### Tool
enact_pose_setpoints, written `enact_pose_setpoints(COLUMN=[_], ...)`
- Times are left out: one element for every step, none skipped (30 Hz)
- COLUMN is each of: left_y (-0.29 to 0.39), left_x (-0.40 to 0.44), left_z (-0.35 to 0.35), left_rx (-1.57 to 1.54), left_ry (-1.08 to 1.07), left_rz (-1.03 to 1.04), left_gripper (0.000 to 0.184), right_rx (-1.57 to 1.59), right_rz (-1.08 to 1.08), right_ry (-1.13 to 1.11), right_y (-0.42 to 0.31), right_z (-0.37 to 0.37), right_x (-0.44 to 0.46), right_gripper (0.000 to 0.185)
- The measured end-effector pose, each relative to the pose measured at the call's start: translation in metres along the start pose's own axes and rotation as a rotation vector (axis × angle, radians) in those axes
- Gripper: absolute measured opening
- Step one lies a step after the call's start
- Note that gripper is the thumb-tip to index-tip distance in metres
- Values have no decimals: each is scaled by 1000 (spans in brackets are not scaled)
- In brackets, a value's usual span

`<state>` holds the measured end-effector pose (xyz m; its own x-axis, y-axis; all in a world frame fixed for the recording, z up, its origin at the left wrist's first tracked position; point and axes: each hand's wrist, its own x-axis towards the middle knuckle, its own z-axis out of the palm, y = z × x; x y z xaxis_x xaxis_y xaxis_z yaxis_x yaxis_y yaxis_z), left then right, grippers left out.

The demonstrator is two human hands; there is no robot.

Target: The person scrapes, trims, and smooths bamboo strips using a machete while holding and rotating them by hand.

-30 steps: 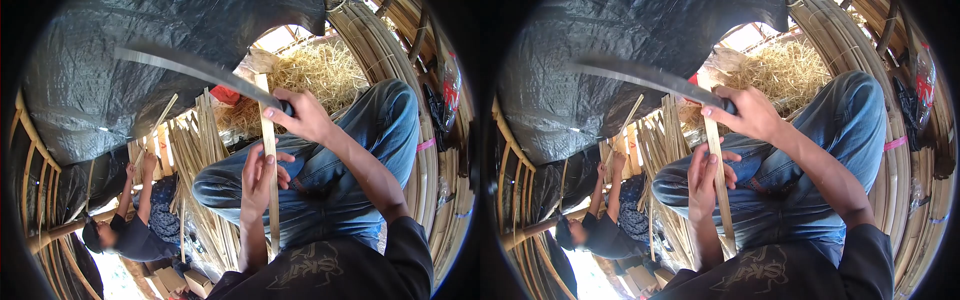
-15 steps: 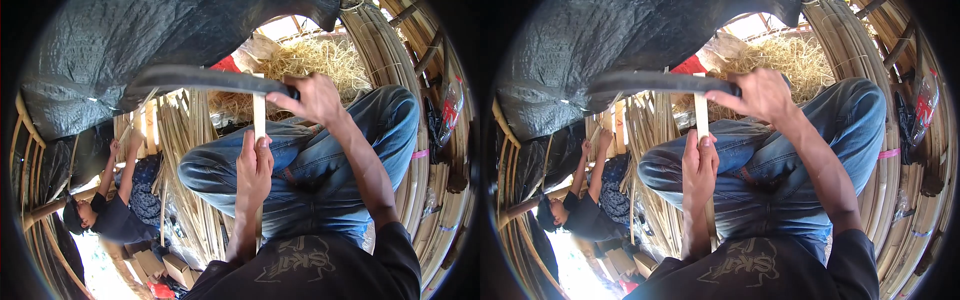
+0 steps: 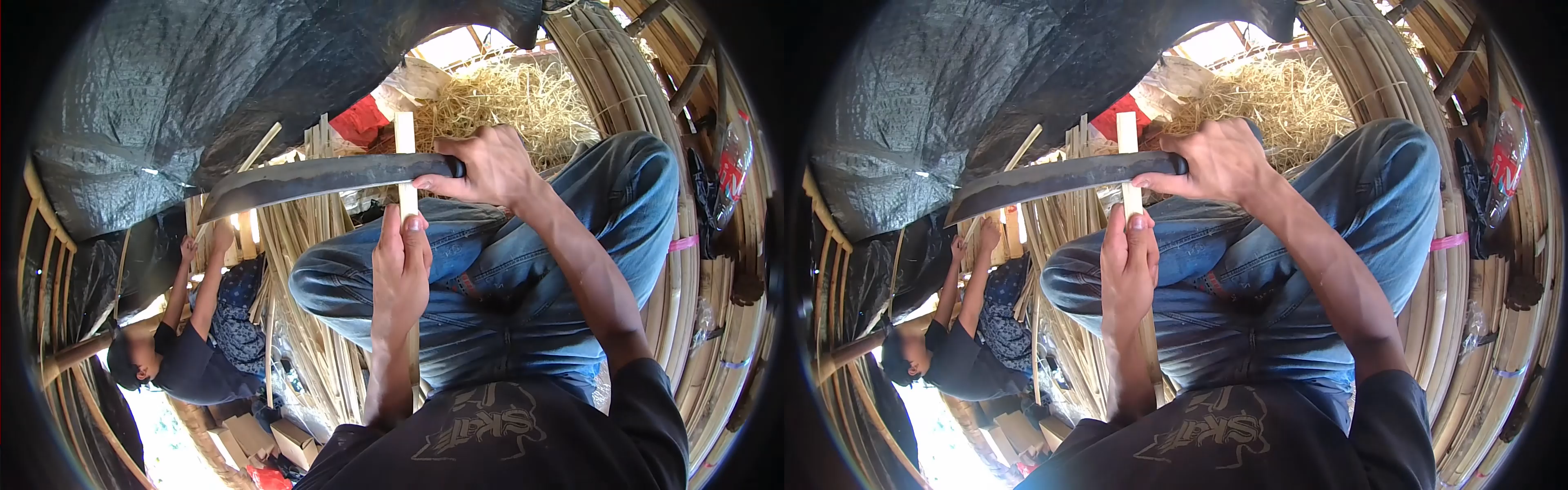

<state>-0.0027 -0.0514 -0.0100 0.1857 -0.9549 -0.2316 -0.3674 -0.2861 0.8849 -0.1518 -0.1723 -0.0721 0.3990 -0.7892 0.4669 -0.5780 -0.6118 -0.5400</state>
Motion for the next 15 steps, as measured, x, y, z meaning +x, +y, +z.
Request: enact_pose_setpoints(left_y=[-1,-2,-3,-2,0,0,0,0,0,1,3,5,7,9,10], left_x=[0,1,1,1,1,1,-1,-3,-3,-4,-7,-9,-8,-10,-14], left_z=[1,0,-1,-2,-2,-1,-3,-6,-9,-11,-12,-13,-14,-15,-17], left_rx=[-2,-12,-20,-16,-16,-19,-19,-27,-34,-31,-22,-15,-14,1,17], left_ry=[0,-2,-3,-1,3,7,9,-17,-43,-42,-38,-34,-35,-39,-42], left_rz=[3,0,-2,1,-10,-22,-24,-20,-11,-5,-24,-42,-34,-46,-61], left_gripper=[25,25,25,25,25,25,25,25,24,24,25,26,26,25,24], right_rx=[-3,2,8,11,-1,-13,-11,-54,-100,-71,-69,-71,-77,-94,-91], right_rz=[-2,19,40,38,25,12,10,25,37,29,31,2,-27,-63,-60], right_ry=[1,-25,-48,-43,-31,-20,-22,-46,-66,-39,-34,-12,12,48,49], right_y=[2,3,4,4,4,6,8,11,15,19,19,18,20,24,26], right_z=[0,0,0,1,1,1,0,-1,-2,-2,0,0,0,4,4], right_x=[1,2,3,5,5,5,5,5,6,6,5,4,5,4,4], right_gripper=[66,66,67,67,67,67,67,67,67,67,67,67,68,72,72])
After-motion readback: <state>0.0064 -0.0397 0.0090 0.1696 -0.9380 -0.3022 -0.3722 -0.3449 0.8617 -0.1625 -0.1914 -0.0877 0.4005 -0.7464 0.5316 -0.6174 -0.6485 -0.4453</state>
